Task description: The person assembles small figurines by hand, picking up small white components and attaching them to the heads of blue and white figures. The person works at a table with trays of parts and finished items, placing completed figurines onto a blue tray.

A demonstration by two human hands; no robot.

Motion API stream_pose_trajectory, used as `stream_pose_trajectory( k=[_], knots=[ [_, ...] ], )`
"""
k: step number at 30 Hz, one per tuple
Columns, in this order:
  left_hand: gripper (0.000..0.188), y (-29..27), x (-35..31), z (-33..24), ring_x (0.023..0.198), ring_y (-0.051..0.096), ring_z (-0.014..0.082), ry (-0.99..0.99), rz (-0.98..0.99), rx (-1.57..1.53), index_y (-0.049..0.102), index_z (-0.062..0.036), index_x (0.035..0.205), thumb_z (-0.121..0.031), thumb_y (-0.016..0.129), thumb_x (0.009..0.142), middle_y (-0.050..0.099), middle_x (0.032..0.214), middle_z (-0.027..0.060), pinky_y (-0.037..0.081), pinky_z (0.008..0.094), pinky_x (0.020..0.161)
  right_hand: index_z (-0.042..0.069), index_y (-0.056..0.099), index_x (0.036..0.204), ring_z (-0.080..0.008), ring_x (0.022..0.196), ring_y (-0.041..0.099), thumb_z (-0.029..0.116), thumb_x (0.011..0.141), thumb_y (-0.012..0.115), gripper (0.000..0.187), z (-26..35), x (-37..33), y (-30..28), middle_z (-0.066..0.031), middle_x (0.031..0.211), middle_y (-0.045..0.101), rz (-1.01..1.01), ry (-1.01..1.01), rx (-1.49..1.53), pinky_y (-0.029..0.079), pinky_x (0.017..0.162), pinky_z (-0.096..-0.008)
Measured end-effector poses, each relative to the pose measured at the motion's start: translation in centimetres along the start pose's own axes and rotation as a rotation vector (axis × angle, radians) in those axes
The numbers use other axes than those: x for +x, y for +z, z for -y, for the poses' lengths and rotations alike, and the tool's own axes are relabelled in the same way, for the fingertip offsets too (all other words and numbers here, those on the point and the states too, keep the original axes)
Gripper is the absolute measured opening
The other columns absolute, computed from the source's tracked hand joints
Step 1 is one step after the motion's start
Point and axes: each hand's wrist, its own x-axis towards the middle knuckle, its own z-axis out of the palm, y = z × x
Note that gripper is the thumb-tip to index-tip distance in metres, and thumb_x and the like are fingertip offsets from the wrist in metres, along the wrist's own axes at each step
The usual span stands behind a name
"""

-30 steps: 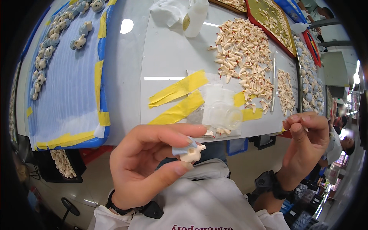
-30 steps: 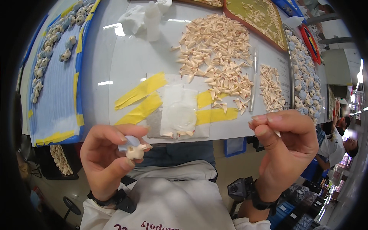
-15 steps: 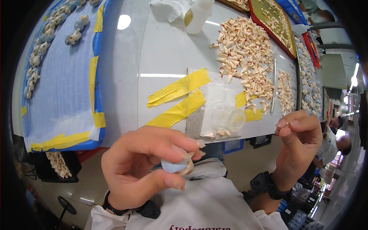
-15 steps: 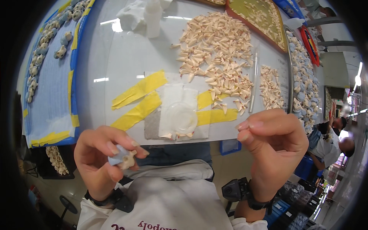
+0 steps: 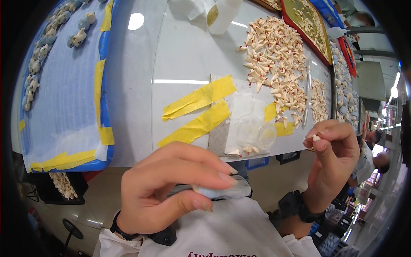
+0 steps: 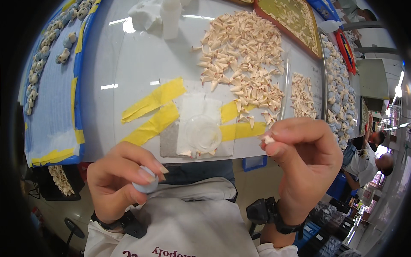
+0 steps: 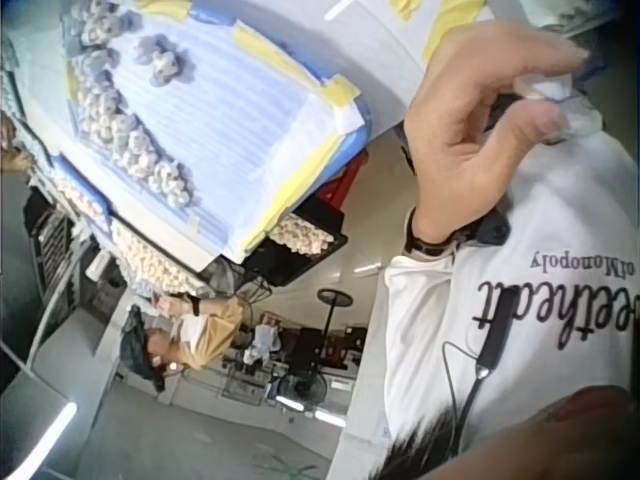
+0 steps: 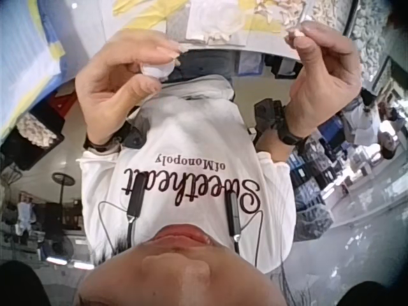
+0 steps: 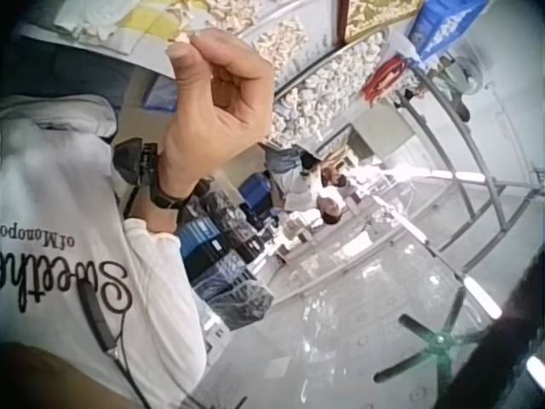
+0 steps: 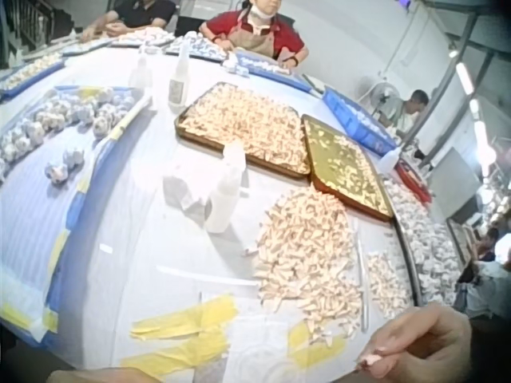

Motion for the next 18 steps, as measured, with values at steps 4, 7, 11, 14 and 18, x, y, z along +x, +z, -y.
stream_pose_trajectory(
  k=[4,7,11,14,18],
  knots=[
    [0.025,0.7,-0.5,-0.9,0.074,0.061,0.0256,-0.153,-0.125,-0.131,0.056,0.0024,0.094,-0.005,0.067,0.073,0.054,0.094,0.0206,0.051,0.0317,0.066,-0.002,0.053,0.080,-0.0152,0.067,0.053,0.000,0.072,0.064,0.014,0.8,0.5,1.1,-0.0100,0.075,0.056,0.037,-0.057,-0.180,0.043,0.060,-0.0228],
    [0.028,0.3,-0.2,-0.7,0.075,0.061,0.0262,-0.149,-0.057,-0.044,0.055,0.0023,0.096,-0.004,0.067,0.072,0.053,0.096,0.0212,0.052,0.0325,0.067,-0.002,0.054,0.078,-0.0147,0.068,0.050,-0.002,0.068,0.063,0.013,1.0,1.0,1.8,-0.0086,0.075,0.053,0.158,-0.138,-0.321,0.040,0.061,-0.0222],
    [0.031,0.0,-0.4,-0.7,0.079,0.061,0.0270,-0.113,-0.013,-0.028,0.055,0.0026,0.097,-0.003,0.069,0.070,0.052,0.097,0.0215,0.052,0.0338,0.068,-0.002,0.056,0.070,-0.0153,0.068,0.047,-0.008,0.057,0.062,0.016,1.2,1.8,3.2,-0.0074,0.073,0.049,0.265,-0.292,-0.554,0.036,0.062,-0.0235],
    [0.033,-0.1,-0.2,-0.6,0.081,0.060,0.0274,-0.053,-0.007,-0.014,0.055,0.0028,0.097,-0.004,0.070,0.069,0.053,0.097,0.0215,0.052,0.0353,0.070,-0.001,0.056,0.066,-0.0157,0.066,0.045,-0.010,0.051,0.061,0.018,2.0,2.1,3.5,-0.0066,0.071,0.046,0.320,-0.308,-0.707,0.035,0.062,-0.0245],
    [0.037,0.8,-0.1,-1.0,0.080,0.060,0.0269,-0.140,-0.096,-0.088,0.054,0.0032,0.097,-0.004,0.073,0.066,0.052,0.097,0.0219,0.052,0.0346,0.069,-0.001,0.056,0.067,-0.0153,0.066,0.045,-0.009,0.051,0.061,0.018,1.6,2.0,3.8,-0.0061,0.071,0.046,0.303,-0.364,-0.699,0.035,0.061,-0.0243]
  ],
)
